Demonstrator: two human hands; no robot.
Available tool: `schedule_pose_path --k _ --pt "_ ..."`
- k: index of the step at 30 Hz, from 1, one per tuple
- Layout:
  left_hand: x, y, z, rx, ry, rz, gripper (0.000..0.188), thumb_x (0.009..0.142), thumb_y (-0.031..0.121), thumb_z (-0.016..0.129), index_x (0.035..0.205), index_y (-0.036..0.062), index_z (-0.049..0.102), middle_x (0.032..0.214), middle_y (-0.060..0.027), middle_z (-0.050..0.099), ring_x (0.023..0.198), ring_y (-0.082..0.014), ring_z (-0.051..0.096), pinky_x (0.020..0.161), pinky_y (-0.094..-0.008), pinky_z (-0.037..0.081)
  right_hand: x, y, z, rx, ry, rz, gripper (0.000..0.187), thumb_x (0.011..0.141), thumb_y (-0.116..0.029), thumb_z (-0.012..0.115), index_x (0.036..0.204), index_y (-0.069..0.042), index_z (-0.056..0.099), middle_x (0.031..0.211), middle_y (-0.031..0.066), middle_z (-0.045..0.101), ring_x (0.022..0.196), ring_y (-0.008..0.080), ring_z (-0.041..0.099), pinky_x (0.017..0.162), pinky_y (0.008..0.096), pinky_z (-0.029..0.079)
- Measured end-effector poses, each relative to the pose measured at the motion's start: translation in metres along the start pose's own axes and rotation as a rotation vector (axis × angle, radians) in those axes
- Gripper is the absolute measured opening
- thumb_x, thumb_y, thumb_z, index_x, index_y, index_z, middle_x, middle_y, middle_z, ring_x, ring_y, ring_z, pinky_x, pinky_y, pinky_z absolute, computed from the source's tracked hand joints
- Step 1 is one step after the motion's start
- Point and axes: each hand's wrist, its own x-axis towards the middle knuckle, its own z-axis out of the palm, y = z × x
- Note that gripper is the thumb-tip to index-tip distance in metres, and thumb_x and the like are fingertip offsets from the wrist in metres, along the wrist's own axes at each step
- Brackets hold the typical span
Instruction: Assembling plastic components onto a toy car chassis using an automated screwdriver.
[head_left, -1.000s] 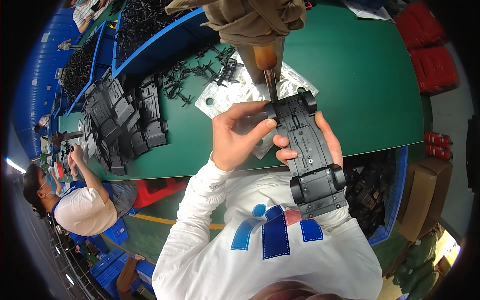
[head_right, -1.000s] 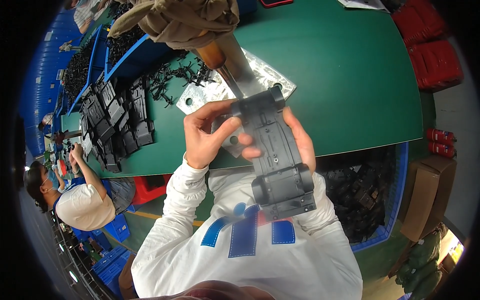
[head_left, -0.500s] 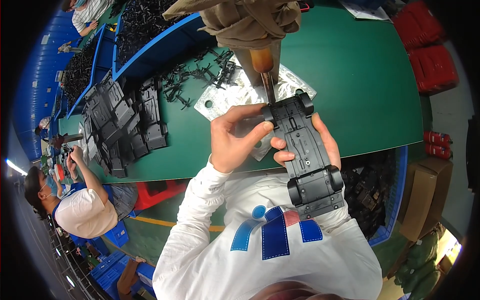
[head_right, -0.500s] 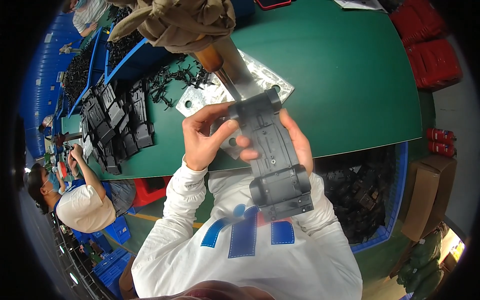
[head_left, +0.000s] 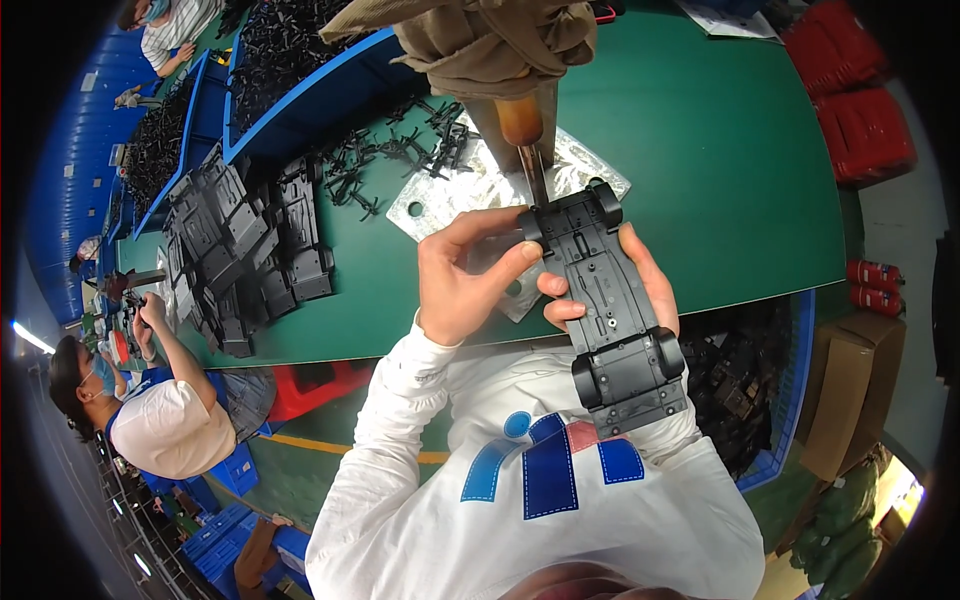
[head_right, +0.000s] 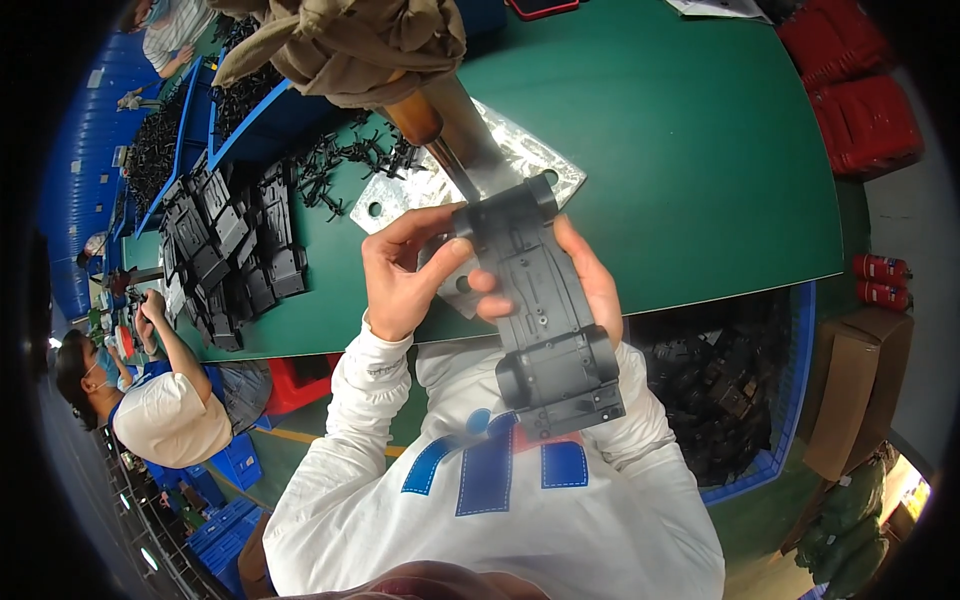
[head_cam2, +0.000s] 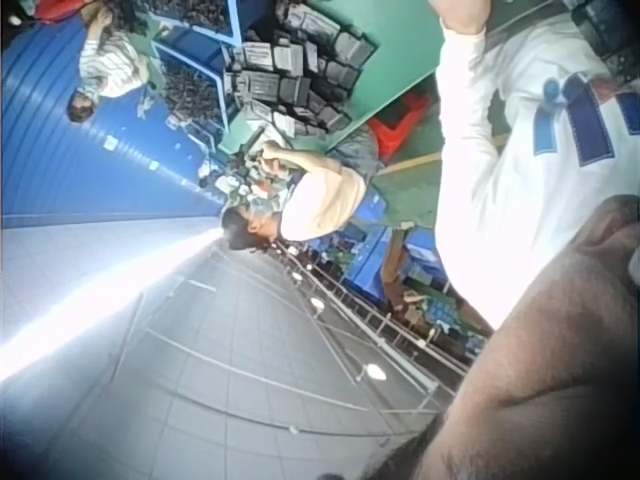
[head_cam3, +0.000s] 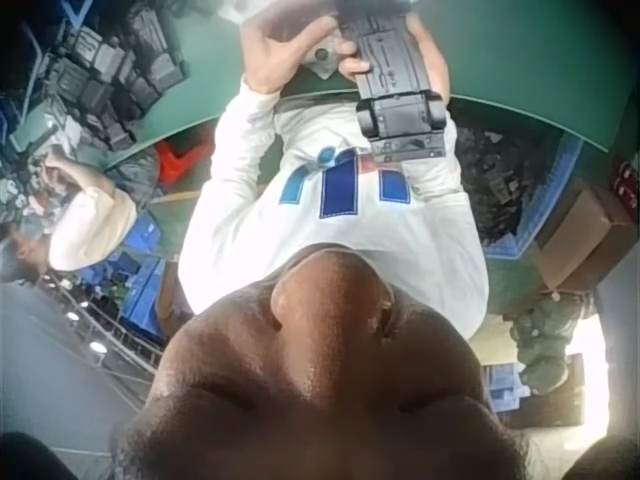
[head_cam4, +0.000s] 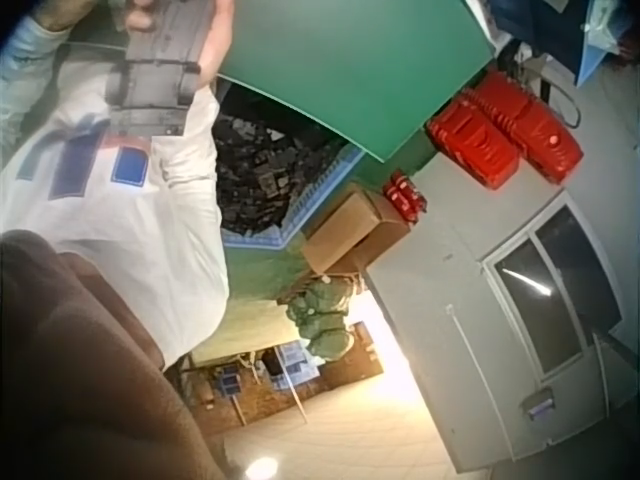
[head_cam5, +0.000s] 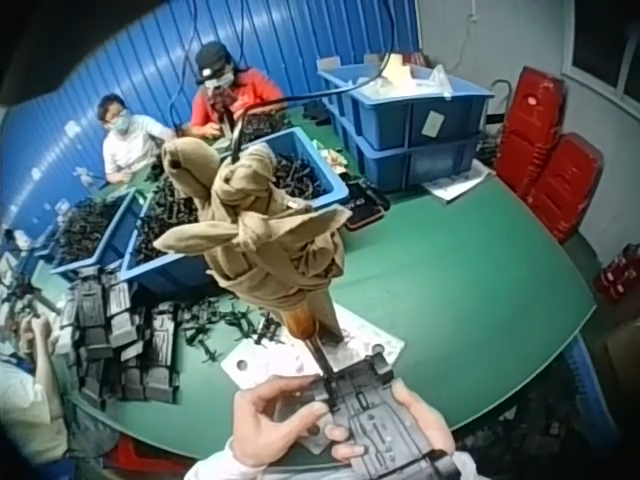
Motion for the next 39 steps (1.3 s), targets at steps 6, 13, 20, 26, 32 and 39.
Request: schedule_pose_path --k 6,13,20,26,32,39 --pt "-0.001 -0.002 0.000 0.006 0.003 -0.011 0.038 0.081 0.007 0.082 0.113 -0.0076 0.070 0.106 -0.0144 0.072 0.099 -0.0180 0.068 0.091 -0.0301 0.051 -0.001 0.000 0.001 0.006 0.040 -0.008 0.058 0.107 -0.048 0.040 0.137 0.001 0.047 0.118 0.0199 0.057 0.089 0.0260 0.046 0.064 0.0320 0.045" --pt "0.001 -0.004 -0.003 0.019 0.001 0.011 0.038 0.080 0.008 0.083 0.113 -0.0068 0.070 0.106 -0.0143 0.072 0.098 -0.0179 0.068 0.089 -0.0297 0.051 0.000 0.002 0.005 0.000 0.061 -0.025 0.061 0.106 -0.050 0.041 0.138 0.002 0.046 0.118 0.0206 0.057 0.089 0.0273 0.046 0.063 0.0320 0.045" --pt "-0.002 -0.002 -0.001 0.080 0.000 0.008 0.040 0.080 0.012 0.083 0.112 -0.0065 0.071 0.103 -0.0149 0.073 0.095 -0.0178 0.069 0.086 -0.0296 0.053 -0.006 0.002 0.002 0.033 0.004 0.000 0.057 0.108 -0.047 0.034 0.138 -0.001 0.051 0.117 0.0239 0.064 0.085 0.0282 0.061 0.069 0.0356 0.051" --pt "-0.004 -0.006 0.001 0.040 0.017 0.001 0.037 0.081 0.014 0.082 0.111 -0.0053 0.071 0.088 -0.0089 0.074 0.081 -0.0121 0.066 0.077 -0.0271 0.053 0.000 0.001 -0.010 0.010 0.008 0.014 0.055 0.107 -0.045 0.044 0.137 0.000 0.049 0.120 0.0195 0.059 0.093 0.0282 0.048 0.066 0.0324 0.045" --pt "-0.010 -0.005 -0.002 0.130 0.001 -0.088 0.036 0.082 0.015 0.083 0.109 -0.0061 0.071 0.068 0.0005 0.064 0.062 -0.0034 0.055 0.056 -0.0211 0.044 -0.002 0.000 -0.020 0.033 0.024 0.074 0.055 0.106 -0.045 0.046 0.137 0.000 0.049 0.122 0.0183 0.057 0.093 0.0276 0.047 0.067 0.0320 0.046" --pt "-0.023 -0.004 0.003 0.232 0.021 -0.063 0.035 0.079 0.013 0.083 0.109 -0.0024 0.073 0.070 -0.0006 0.068 0.055 -0.0010 0.048 0.052 -0.0196 0.040 -0.011 0.001 -0.026 0.067 0.067 0.083 0.055 0.107 -0.046 0.038 0.135 -0.002 0.054 0.116 0.0195 0.066 0.088 0.0299 0.063 0.071 0.0354 0.051"
